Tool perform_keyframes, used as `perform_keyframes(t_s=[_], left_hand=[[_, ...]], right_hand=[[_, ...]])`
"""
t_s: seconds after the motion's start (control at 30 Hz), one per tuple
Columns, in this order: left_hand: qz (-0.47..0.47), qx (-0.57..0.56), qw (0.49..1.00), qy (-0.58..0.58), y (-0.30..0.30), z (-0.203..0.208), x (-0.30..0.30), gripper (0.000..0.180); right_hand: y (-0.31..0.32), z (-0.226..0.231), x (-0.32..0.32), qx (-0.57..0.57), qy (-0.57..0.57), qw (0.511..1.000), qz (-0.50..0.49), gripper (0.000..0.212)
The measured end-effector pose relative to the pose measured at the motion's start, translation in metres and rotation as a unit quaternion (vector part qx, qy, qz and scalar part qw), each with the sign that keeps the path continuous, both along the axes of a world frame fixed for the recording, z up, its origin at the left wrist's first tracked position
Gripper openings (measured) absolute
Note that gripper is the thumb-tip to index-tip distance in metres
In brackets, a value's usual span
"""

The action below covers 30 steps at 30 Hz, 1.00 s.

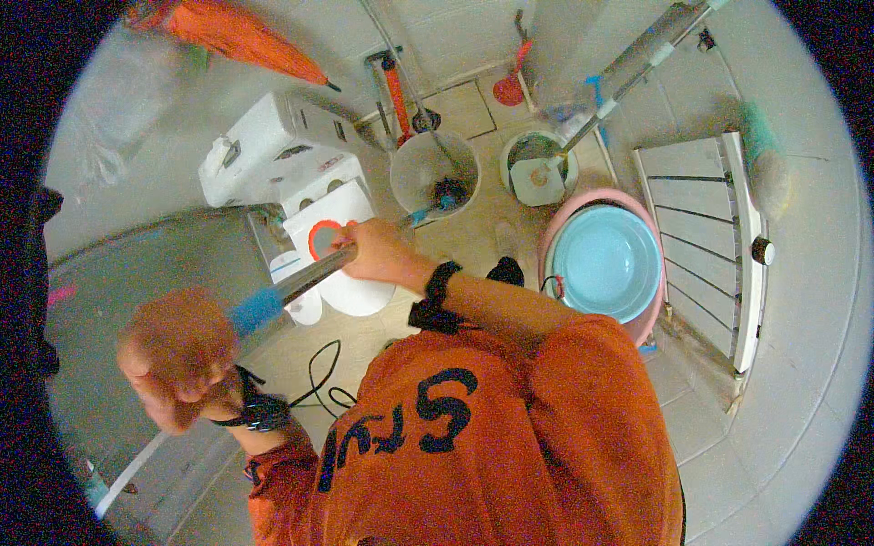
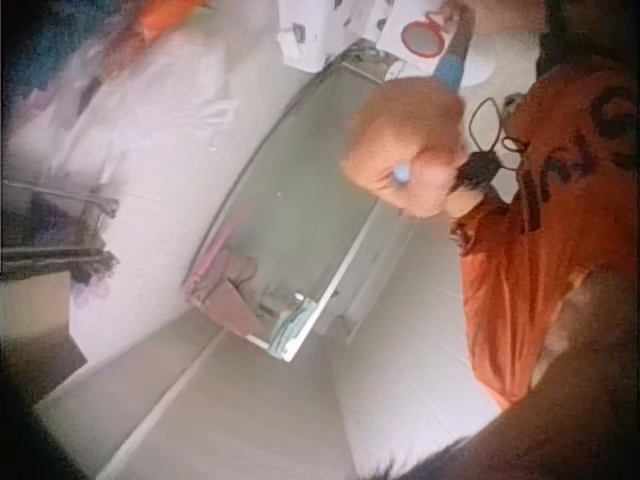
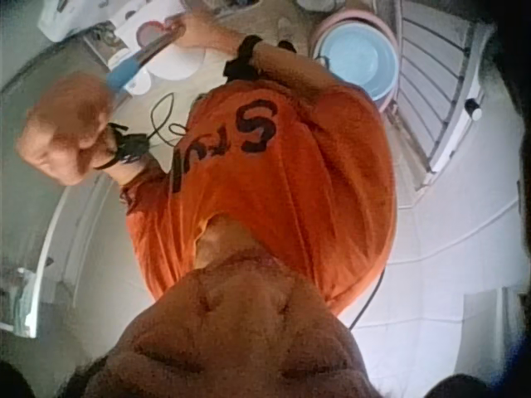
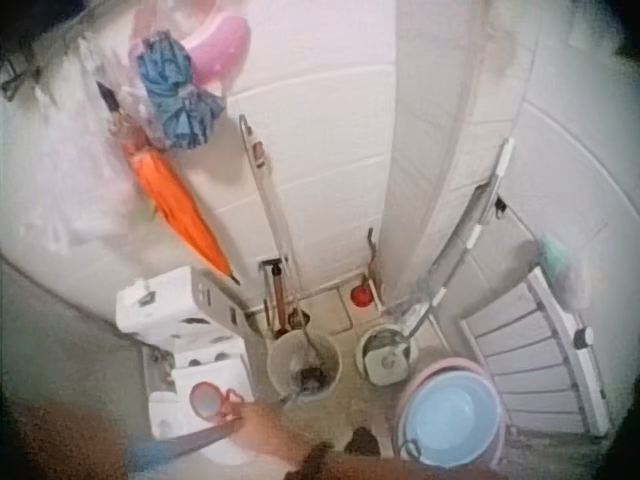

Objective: The person uses a long-handled mop to wipe the window sill and glass in a bathroom. They repeatedly dip the mop head into a bucket of water, wring it, and continue cleaning the window area.

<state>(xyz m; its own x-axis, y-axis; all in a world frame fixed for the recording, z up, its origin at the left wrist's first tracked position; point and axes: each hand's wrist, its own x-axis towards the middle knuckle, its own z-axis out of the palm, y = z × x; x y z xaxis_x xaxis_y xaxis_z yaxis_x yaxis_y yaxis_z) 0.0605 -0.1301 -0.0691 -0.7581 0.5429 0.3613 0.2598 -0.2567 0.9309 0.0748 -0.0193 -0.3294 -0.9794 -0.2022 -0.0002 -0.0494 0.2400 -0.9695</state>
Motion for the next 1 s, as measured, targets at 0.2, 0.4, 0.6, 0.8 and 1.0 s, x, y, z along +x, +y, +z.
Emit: perform_keyframes(t_s=[0.2,0.4,0.6,0.8,1.0], left_hand=[[0.121,-0.171,0.975,0.071,0.022,-0.006,0.001,0.032],[0.214,-0.161,0.963,0.002,0.049,-0.057,-0.008,0.037],[0.397,-0.038,0.914,0.073,0.058,-0.018,-0.003,0.031],[0.244,-0.052,0.966,-0.063,0.050,-0.036,-0.010,0.032],[0.250,-0.185,0.944,0.110,0.027,-0.031,-0.002,0.032]], right_hand=[[-0.016,-0.026,-0.024,-0.109,0.040,0.989,-0.088,0.029],[0.008,-0.050,-0.052,-0.015,-0.071,0.995,-0.070,0.034],[-0.001,-0.027,-0.033,-0.046,0.126,0.981,-0.138,0.029],[-0.001,-0.038,-0.020,-0.052,-0.021,0.991,-0.124,0.027],[-0.018,-0.036,-0.035,-0.094,0.045,0.983,-0.151,0.027]])
